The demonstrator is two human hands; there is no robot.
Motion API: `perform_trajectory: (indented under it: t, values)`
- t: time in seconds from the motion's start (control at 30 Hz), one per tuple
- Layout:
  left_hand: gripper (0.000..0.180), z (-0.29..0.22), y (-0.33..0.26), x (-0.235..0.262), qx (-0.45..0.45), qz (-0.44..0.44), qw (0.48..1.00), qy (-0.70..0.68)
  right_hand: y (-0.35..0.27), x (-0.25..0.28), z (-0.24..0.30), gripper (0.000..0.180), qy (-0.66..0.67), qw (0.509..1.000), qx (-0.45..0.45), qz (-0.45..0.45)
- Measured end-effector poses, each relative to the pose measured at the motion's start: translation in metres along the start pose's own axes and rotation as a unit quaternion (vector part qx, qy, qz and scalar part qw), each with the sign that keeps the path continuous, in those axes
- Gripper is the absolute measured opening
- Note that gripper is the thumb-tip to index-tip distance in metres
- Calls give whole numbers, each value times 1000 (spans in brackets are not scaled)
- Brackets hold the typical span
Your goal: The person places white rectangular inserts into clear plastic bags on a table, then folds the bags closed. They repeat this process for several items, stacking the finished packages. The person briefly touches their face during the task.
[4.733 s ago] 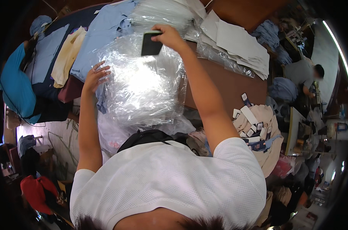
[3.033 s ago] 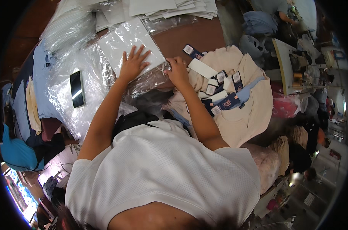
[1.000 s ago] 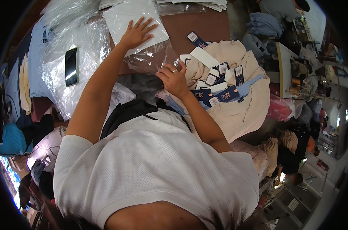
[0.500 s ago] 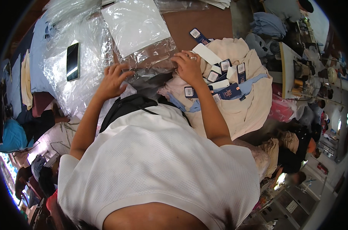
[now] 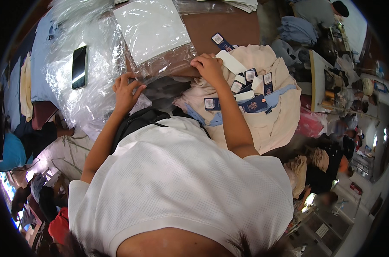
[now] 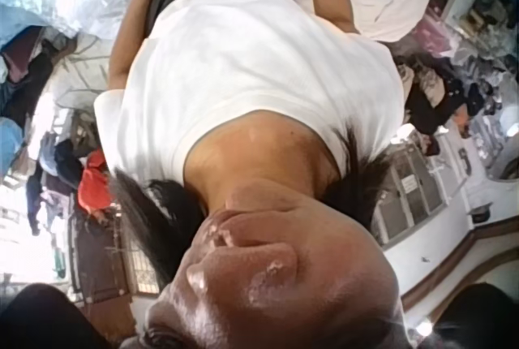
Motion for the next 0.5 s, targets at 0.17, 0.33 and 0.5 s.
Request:
perform_trajectory:
  t: [0.17,0.33,0.5]
  values:
    - [22,-2,2,0,47,25,998,-23,10,-6,-15,17,10,1000,-2,12]
    - [23,6,4,-6,65,37,997,-23,16,-4,-11,13,32,997,-52,50]
    - [21,3,6,-5,73,64,995,1,18,-1,2,22,-6,991,-110,73]
Point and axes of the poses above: each hand's wrist, its own y-axis towards the middle knuckle, its own x-axis out of the back of the hand, z = x × y, the point moved 4 cm from there along y, towards the middle knuckle, and after that the axes turned 15 degrees about z, right-handed, at the moved point
